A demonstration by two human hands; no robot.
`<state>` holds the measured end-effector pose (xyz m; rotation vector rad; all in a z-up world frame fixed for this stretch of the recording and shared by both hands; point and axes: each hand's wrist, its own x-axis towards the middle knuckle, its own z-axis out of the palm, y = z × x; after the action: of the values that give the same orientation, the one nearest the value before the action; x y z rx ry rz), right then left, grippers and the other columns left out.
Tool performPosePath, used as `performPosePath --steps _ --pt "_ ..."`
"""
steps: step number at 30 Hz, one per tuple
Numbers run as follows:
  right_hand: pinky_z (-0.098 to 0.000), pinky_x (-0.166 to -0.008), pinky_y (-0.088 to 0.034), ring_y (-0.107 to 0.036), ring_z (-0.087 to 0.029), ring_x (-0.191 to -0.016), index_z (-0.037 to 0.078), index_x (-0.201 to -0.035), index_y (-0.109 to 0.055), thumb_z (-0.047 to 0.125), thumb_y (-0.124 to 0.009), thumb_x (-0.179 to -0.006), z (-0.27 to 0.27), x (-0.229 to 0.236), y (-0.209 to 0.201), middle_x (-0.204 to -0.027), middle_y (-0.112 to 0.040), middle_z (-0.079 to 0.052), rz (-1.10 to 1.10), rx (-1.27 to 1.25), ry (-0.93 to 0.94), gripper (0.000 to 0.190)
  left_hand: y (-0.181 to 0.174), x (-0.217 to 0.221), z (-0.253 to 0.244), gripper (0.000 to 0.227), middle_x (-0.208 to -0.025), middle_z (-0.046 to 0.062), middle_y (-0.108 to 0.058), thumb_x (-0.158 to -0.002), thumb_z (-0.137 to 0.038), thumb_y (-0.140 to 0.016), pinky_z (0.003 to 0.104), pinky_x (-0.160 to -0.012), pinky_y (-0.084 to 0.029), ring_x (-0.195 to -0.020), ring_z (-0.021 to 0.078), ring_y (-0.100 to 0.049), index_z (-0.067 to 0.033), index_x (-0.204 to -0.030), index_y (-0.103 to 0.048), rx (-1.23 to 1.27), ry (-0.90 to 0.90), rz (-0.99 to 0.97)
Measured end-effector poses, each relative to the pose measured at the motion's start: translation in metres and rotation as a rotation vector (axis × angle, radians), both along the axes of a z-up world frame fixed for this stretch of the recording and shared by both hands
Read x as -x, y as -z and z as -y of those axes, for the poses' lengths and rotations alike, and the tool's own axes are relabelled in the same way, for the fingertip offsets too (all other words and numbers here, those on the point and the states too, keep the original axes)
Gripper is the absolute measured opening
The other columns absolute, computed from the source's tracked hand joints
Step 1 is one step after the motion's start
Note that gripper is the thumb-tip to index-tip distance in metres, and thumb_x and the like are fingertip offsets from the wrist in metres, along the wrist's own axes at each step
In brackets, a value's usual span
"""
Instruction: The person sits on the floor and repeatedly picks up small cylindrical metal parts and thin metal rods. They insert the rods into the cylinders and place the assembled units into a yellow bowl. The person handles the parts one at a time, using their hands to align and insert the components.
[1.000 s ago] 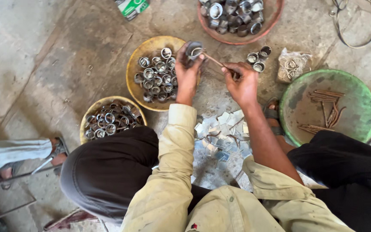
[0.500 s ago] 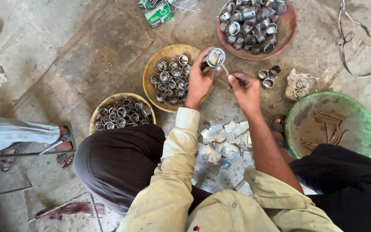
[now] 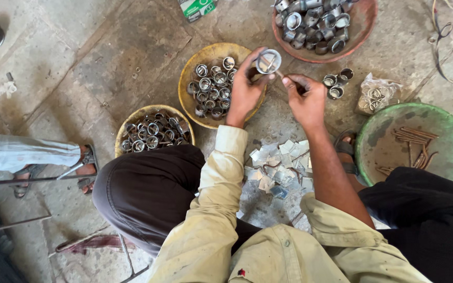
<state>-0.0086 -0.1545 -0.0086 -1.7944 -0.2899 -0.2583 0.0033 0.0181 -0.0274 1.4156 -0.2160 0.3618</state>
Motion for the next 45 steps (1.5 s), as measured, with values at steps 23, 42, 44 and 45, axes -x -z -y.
performPosePath --steps 23,42,44,45 --pt "-0.0293 -0.071 -0.06 -0.07 -0.013 -0.085 0.005 -0.115 -0.069 0.015 -0.071 -0.102 0.131 -0.051 0.221 -0.104 -0.073 -0.005 -0.591 -0.261 0.116 0.016 0.269 0.008 -0.105 0.074 -0.116 0.014 -0.067 -0.066 -0.03 -0.087 0.057 -0.082 -0.051 -0.111 0.035 -0.062 -0.0144 -0.133 -0.059 -1.156 -0.88 -0.872" --pt "-0.0572 -0.11 -0.032 -0.036 -0.042 -0.136 0.016 -0.145 -0.046 0.032 -0.079 -0.079 0.358 0.021 0.348 -0.148 -0.048 -0.013 -0.973 0.501 1.588 0.075 0.28 -0.013 -0.119 0.116 -0.159 0.028 -0.026 -0.07 -0.046 -0.09 0.074 -0.105 -0.029 -0.141 0.0483 -0.027 -0.0065 -0.156 -0.024 -1.349 -0.891 -1.093" --pt "-0.0647 -0.11 -0.026 -0.025 -0.045 -0.141 0.02 -0.151 -0.041 0.038 -0.079 -0.079 0.351 0.019 0.347 -0.158 -0.038 -0.011 -1.054 0.529 1.496 0.083 0.28 -0.018 -0.058 0.119 -0.154 0.025 -0.035 -0.059 -0.041 -0.092 0.071 -0.109 -0.022 -0.142 0.0498 -0.03 0.0025 -0.151 -0.03 -1.373 -0.741 -0.641" --pt "-0.0671 -0.109 -0.024 -0.022 -0.045 -0.143 0.02 -0.151 -0.041 0.04 -0.078 -0.082 0.344 0.023 0.351 -0.16 -0.033 -0.011 -1.086 0.53 1.427 0.082 0.277 -0.03 -0.029 0.092 -0.145 0.022 -0.046 -0.072 -0.042 -0.086 0.066 -0.108 -0.027 -0.135 0.0448 -0.041 -0.0022 -0.144 -0.043 -1.234 -0.626 -0.363"
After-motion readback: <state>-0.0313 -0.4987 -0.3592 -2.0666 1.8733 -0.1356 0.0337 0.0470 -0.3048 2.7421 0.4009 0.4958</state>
